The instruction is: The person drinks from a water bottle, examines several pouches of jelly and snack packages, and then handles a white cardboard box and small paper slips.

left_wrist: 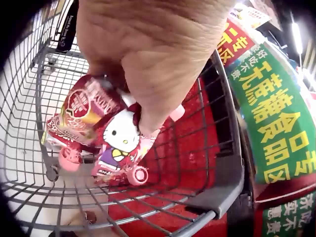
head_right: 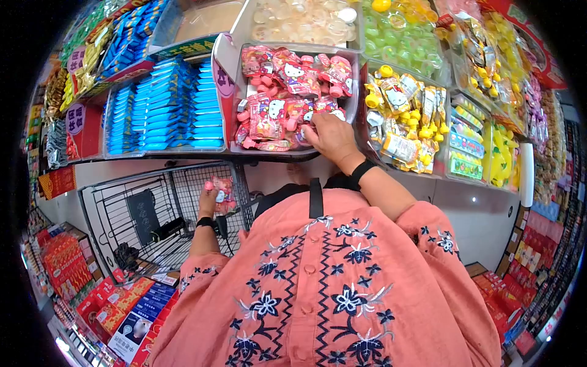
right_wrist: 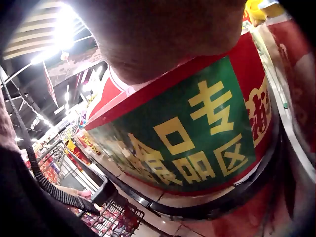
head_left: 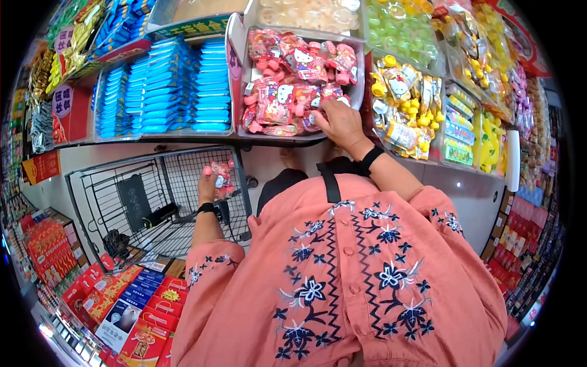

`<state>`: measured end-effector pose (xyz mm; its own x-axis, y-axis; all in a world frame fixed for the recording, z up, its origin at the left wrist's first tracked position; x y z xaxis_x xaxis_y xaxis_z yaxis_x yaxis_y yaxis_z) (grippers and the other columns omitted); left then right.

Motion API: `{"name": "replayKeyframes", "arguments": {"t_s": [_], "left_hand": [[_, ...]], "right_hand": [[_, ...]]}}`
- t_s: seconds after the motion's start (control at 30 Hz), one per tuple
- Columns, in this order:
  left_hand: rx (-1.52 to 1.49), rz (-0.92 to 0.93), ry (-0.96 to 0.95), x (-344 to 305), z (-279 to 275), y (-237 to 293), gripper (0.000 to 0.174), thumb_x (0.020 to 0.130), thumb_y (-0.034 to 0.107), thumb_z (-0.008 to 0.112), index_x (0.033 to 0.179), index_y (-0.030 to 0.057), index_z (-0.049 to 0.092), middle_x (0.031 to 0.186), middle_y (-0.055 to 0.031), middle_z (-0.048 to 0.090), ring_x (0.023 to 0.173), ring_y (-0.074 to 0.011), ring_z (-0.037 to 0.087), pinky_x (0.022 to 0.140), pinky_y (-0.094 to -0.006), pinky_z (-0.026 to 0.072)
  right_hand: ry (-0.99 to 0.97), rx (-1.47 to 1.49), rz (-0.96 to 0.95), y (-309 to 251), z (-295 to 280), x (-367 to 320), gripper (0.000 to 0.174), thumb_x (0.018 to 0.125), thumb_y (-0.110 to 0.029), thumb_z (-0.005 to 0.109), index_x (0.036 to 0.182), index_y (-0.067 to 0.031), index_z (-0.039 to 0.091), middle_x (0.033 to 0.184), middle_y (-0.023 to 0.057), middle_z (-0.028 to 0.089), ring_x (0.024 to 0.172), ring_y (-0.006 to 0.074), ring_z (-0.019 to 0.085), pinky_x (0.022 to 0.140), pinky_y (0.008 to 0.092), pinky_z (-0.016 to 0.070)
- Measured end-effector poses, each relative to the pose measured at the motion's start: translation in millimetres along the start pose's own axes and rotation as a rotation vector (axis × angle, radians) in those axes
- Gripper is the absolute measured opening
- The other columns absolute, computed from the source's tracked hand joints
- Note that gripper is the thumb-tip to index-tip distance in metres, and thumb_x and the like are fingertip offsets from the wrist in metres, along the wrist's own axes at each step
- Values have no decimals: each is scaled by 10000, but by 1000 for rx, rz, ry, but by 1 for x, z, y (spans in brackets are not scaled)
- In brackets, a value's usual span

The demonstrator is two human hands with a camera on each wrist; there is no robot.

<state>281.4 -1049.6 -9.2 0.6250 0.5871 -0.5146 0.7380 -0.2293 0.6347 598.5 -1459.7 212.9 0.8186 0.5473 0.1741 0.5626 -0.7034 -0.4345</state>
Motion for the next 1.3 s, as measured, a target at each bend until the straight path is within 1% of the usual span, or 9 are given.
{"name": "replayKeyframes", "arguments": {"t_s": [0.17,0.2,0.3,0.33,0.57,0.7,0.77,0.97,1.3], "left_hand": [[294,215,-168,1,9,-7,306,932,227,645,1126,-8,652,978,-121,703,939,-225,644,858,-367,506],[213,39,-133,5,8,-10,310,932,253,643,1093,-10,665,970,-117,710,931,-241,650,861,-384,503],[360,61,-28,12,-12,-2,335,928,288,659,1070,-15,666,945,-112,712,905,-268,659,847,-404,507],[358,61,-131,-18,-29,77,413,944,356,646,1064,-38,670,936,-228,704,826,-294,697,720,-398,537],[-333,208,-440,-109,-36,337,336,969,270,677,1138,-18,639,953,-50,695,829,-122,639,749,-278,512],[142,965,-127,-105,13,422,495,859,271,787,1228,5,592,1162,-183,654,1080,-296,647,919,-389,510],[185,1094,-128,-88,42,442,628,803,371,814,1266,23,574,1261,-263,586,1184,-370,587,973,-449,478],[800,939,-132,-23,95,446,966,702,679,769,1373,28,524,1355,-257,552,1223,-421,570,1005,-518,468],[846,941,-282,-9,98,453,773,752,676,732,1251,91,660,1177,-202,615,1136,-371,607,924,-481,499]], "right_hand": [[-10,-12,15,-1,1,0,301,914,-390,640,899,-91,612,804,106,652,776,316,661,629,457,524],[-5,-13,14,-1,1,0,301,913,-390,641,898,-91,612,802,105,651,775,315,661,629,457,524],[10,-7,9,0,3,-1,301,911,-393,643,892,-94,611,798,101,647,768,312,660,626,456,522],[16,-1,4,1,3,-1,301,909,-393,644,890,-95,610,796,99,645,764,311,660,624,457,520],[56,-24,-1,-2,-1,-1,282,900,-379,652,866,-102,607,774,93,637,742,299,653,605,448,509],[62,-17,-5,-2,0,0,277,892,-370,663,851,-100,615,769,95,638,742,297,654,604,442,510],[76,-7,-10,-2,-3,-1,277,887,-369,667,849,-98,624,774,97,642,747,297,656,611,439,515],[64,22,16,-2,-3,-2,286,882,-371,669,866,-87,647,800,103,654,781,299,665,652,433,531],[53,23,45,1,-1,-3,304,880,-389,664,851,-87,653,810,102,647,776,308,665,662,443,537]]}}
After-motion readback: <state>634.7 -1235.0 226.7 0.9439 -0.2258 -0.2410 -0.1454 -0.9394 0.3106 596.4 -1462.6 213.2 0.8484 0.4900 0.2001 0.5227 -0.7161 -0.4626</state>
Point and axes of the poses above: each hand's wrist, its own x-axis towards the middle knuckle, its own z-axis out of the palm, y = z × x, the point moved 2 cm from there along x, towards the middle knuckle
